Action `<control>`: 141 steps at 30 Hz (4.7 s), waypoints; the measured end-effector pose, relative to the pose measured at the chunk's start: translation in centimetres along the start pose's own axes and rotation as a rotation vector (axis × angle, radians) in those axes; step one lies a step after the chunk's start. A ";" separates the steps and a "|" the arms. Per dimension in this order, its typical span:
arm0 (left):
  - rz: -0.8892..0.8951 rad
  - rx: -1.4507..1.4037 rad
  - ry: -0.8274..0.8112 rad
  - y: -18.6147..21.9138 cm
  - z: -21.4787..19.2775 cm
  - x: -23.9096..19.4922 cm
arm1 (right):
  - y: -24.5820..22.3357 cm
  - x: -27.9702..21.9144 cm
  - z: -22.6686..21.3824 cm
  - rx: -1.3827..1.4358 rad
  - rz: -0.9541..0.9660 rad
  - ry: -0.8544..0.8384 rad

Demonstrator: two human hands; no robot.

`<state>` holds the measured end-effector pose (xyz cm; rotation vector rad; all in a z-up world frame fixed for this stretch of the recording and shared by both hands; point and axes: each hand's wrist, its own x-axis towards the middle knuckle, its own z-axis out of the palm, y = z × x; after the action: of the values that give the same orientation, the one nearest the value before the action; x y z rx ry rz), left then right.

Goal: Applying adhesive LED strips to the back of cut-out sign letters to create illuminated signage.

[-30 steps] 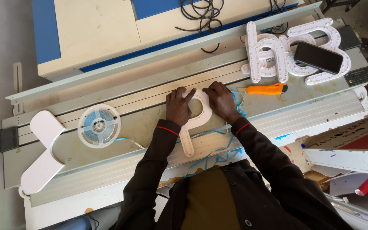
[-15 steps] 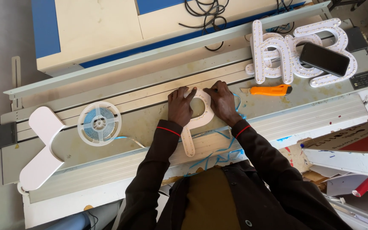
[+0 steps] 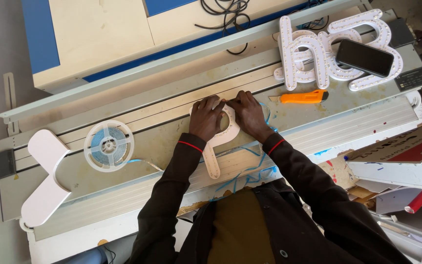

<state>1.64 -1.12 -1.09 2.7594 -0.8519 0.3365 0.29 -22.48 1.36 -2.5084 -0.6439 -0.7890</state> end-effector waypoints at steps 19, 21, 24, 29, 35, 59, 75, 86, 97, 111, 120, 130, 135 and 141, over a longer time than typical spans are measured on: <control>-0.257 0.144 0.213 -4.7 -2.1 -5.0 | 7.2 -3.7 -13.5 0.306 0.385 -0.381; -0.165 0.074 0.269 -5.2 -0.2 -5.2 | 5.7 -2.1 -14.6 0.080 0.407 -0.521; -0.186 0.019 0.237 -5.7 1.6 -5.2 | 4.0 -0.8 -9.7 0.339 0.281 -0.241; -0.213 -0.069 0.240 -5.3 0.4 -5.0 | -1.2 5.6 -0.3 0.338 0.035 -0.255; -0.260 -0.201 0.267 -5.8 0.9 -5.1 | -0.8 8.1 5.8 0.167 -0.175 -0.300; -0.298 -0.144 0.226 -4.7 0.3 -4.9 | -3.1 5.1 6.6 0.057 -0.160 -0.049; -0.293 0.049 0.151 -3.6 -0.7 -4.5 | -3.5 4.0 2.7 -0.008 -0.102 -0.196; -0.245 0.092 0.132 -3.2 -1.3 -4.4 | -3.9 2.5 2.9 -0.048 -0.082 -0.184; -0.153 0.014 0.105 -3.7 0.1 -3.3 | -1.6 1.4 2.5 0.073 0.147 -0.310; -0.223 0.041 0.218 -2.3 -0.3 -3.3 | -3.1 0.9 1.1 0.038 0.070 -0.213; -0.052 0.001 0.091 -1.4 -3.5 -2.7 | -2.9 1.6 1.1 -0.021 0.098 -0.326; -0.118 0.063 0.087 -2.1 -0.6 -3.2 | -1.0 0.4 -0.5 0.031 0.156 -0.289; -0.142 0.108 0.133 -1.8 -0.5 -2.8 | -2.0 0.9 -0.7 0.023 0.067 -0.210; -0.167 0.108 0.151 -1.2 -0.5 -3.1 | -2.8 1.2 -1.0 -0.044 0.003 -0.173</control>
<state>-0.25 1.64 -1.71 2.8348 -0.5785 0.5651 -0.79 -20.48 3.54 -2.6376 -0.6862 -0.5948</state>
